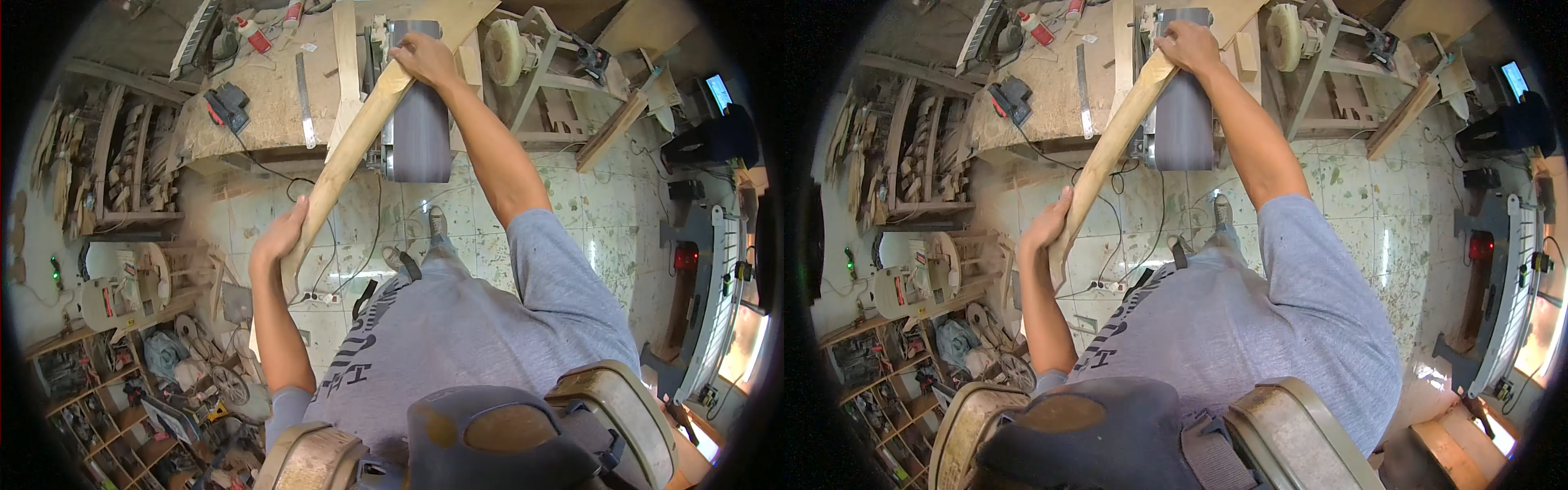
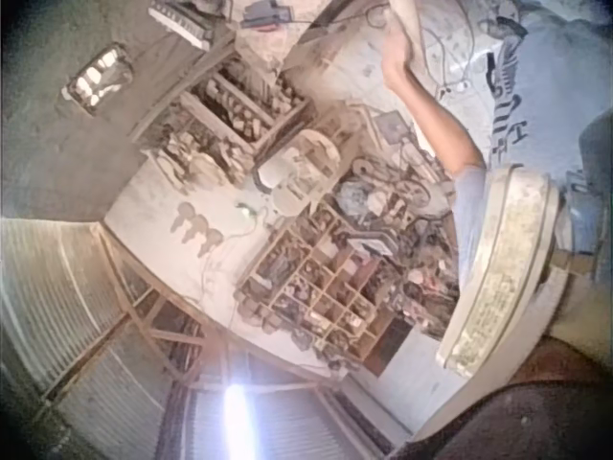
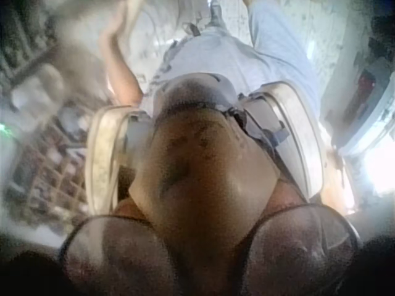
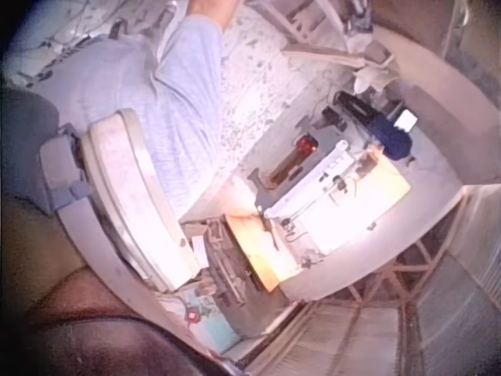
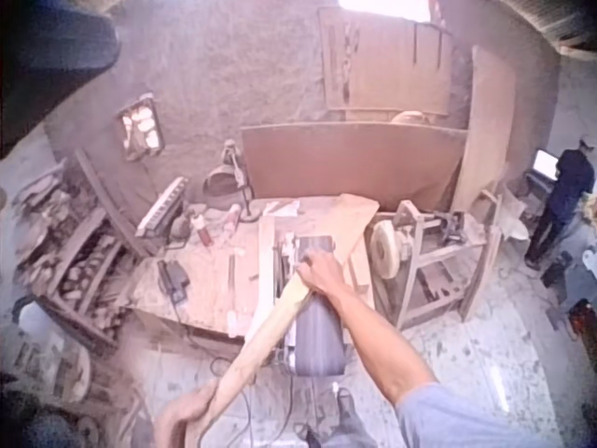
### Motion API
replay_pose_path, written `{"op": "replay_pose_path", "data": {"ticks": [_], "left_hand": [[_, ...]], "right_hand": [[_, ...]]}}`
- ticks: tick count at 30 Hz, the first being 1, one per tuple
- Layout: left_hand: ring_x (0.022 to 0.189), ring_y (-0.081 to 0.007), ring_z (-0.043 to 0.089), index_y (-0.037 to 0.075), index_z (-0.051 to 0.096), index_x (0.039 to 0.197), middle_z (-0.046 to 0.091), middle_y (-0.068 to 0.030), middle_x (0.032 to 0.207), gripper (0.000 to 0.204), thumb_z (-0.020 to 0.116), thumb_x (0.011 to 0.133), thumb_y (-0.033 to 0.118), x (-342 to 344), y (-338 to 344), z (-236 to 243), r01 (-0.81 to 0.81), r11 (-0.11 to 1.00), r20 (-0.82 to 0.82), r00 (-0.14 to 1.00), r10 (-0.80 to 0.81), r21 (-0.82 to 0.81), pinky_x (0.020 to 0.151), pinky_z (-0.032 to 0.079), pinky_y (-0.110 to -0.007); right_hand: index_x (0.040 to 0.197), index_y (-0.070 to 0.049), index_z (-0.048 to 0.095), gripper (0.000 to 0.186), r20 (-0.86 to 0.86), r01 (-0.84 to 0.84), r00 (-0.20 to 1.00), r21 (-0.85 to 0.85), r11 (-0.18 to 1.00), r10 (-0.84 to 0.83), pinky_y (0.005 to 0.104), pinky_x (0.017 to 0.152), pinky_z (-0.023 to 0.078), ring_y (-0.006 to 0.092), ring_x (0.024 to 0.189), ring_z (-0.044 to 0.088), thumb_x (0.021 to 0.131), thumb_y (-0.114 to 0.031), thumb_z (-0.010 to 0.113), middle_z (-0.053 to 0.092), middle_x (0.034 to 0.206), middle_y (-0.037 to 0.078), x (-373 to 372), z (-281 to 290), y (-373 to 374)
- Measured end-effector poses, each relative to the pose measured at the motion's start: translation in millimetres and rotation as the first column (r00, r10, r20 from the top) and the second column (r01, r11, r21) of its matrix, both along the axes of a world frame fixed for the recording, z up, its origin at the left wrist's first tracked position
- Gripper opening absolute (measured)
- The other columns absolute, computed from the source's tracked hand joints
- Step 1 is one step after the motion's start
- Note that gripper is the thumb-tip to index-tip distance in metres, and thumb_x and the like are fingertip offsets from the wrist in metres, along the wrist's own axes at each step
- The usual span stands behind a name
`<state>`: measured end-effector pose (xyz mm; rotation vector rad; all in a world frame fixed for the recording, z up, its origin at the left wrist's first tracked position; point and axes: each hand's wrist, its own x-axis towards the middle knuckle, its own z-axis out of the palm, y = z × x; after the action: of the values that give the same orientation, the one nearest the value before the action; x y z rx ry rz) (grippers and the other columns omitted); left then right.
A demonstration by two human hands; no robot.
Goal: The person sands a wooden guitar neck using a belt sander, turning the object to sand multiple surfaces. They then walk to a shelving unit, select a replacement sanding belt, and install the new belt onto the machine's rollers before resuming the sanding process on the guitar neck.
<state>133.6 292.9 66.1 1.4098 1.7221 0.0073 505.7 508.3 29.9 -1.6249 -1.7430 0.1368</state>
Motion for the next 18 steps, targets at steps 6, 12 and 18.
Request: {"op": "replay_pose_path", "data": {"ticks": [6,12,18], "left_hand": [[0.146,-0.0378,0.030,-0.001,0.039,0.149,0.033,-0.0242,0.156,0.079,0.033,0.101,0.062,6,64,-20,0.046,0.988,0.166,0.984,-0.070,0.145,0.119,0.023,-0.038],[0.153,-0.0352,0.011,0.008,0.024,0.157,0.016,-0.0238,0.163,0.080,0.037,0.099,0.061,48,139,-31,0.347,0.854,-0.185,0.937,-0.297,0.387,0.123,0.013,-0.038],[0.153,-0.0376,0.003,0.016,0.015,0.160,0.008,-0.0232,0.164,0.085,0.035,0.096,0.067,151,188,-21,0.464,0.761,-0.329,0.881,-0.341,0.454,0.121,0.009,-0.056]], "right_hand": [[0.102,-0.008,0.073,0.040,-0.073,0.072,0.995,0.078,0.994,-0.066,0.0460,0.086,0.052,0.0362,0.097,0.067,0.085,-0.044,0.066,0.072,0.102,0.014,45,-6,-1],[0.103,-0.008,0.072,0.039,-0.066,0.154,0.987,0.107,0.982,-0.147,0.0469,0.089,0.049,0.0389,0.101,0.065,0.086,-0.041,0.062,0.070,0.106,0.017,115,-7,4],[0.105,-0.005,0.071,0.038,-0.023,0.231,0.973,0.115,0.966,-0.230,0.0448,0.088,0.050,0.0380,0.103,0.065,0.089,-0.039,0.063,0.071,0.107,0.017,220,-10,1]]}}
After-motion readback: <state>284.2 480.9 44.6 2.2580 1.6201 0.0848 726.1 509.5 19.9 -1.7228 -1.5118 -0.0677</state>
